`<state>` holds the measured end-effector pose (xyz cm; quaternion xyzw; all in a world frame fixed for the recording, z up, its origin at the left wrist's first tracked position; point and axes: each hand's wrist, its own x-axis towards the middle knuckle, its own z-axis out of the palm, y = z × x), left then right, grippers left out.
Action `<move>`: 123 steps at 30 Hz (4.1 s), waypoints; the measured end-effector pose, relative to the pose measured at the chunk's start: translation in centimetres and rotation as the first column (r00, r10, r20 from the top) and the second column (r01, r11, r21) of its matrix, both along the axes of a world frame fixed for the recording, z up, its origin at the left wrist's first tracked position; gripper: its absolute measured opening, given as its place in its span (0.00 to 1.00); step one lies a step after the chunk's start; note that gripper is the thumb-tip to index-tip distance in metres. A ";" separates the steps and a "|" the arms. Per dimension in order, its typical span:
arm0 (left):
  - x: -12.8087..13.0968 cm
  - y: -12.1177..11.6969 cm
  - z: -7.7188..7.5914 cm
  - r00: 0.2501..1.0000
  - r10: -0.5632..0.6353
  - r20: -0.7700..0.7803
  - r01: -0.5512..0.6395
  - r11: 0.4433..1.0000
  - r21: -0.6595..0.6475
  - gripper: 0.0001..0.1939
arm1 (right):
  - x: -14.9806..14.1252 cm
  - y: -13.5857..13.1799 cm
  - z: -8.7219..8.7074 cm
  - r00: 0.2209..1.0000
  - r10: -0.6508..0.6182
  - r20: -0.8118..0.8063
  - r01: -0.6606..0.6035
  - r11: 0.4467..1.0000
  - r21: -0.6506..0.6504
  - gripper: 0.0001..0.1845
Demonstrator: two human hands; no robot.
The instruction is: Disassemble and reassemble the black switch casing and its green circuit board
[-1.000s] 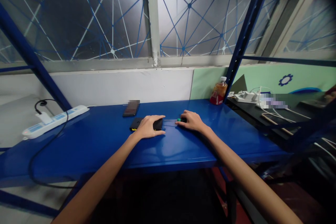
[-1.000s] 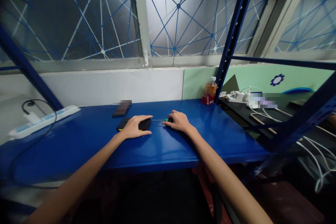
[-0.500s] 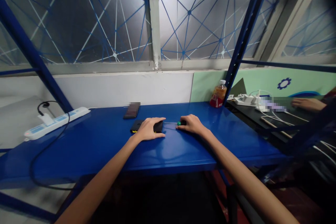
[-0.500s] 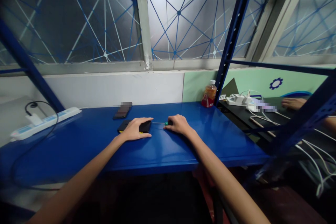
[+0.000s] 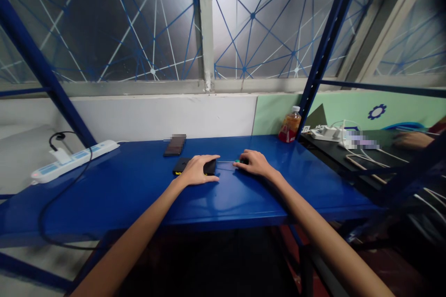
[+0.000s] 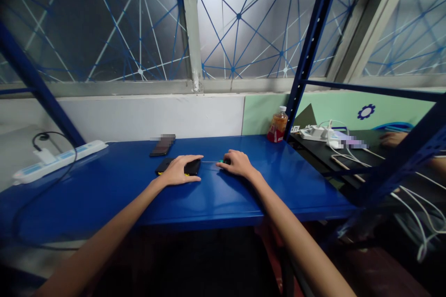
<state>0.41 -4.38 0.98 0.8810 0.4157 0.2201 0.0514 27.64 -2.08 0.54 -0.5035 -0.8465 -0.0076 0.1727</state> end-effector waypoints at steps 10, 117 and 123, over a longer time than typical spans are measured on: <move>0.0 0.0 0.0 1.000 0.006 0.000 -0.006 1.000 -0.001 0.39 | -0.4 -0.3 0.0 1.000 -0.006 -0.004 0.006 1.000 0.007 0.21; 0.8 -0.4 -0.4 0.999 -0.021 -0.030 0.025 0.991 0.128 0.27 | -0.5 -0.2 -0.5 0.998 -0.004 0.057 -0.005 0.989 0.149 0.21; 1.0 -0.5 -0.2 0.999 -0.030 -0.029 0.033 0.992 0.118 0.28 | -0.6 -0.3 -0.4 1.000 0.006 0.016 -0.008 0.989 0.148 0.20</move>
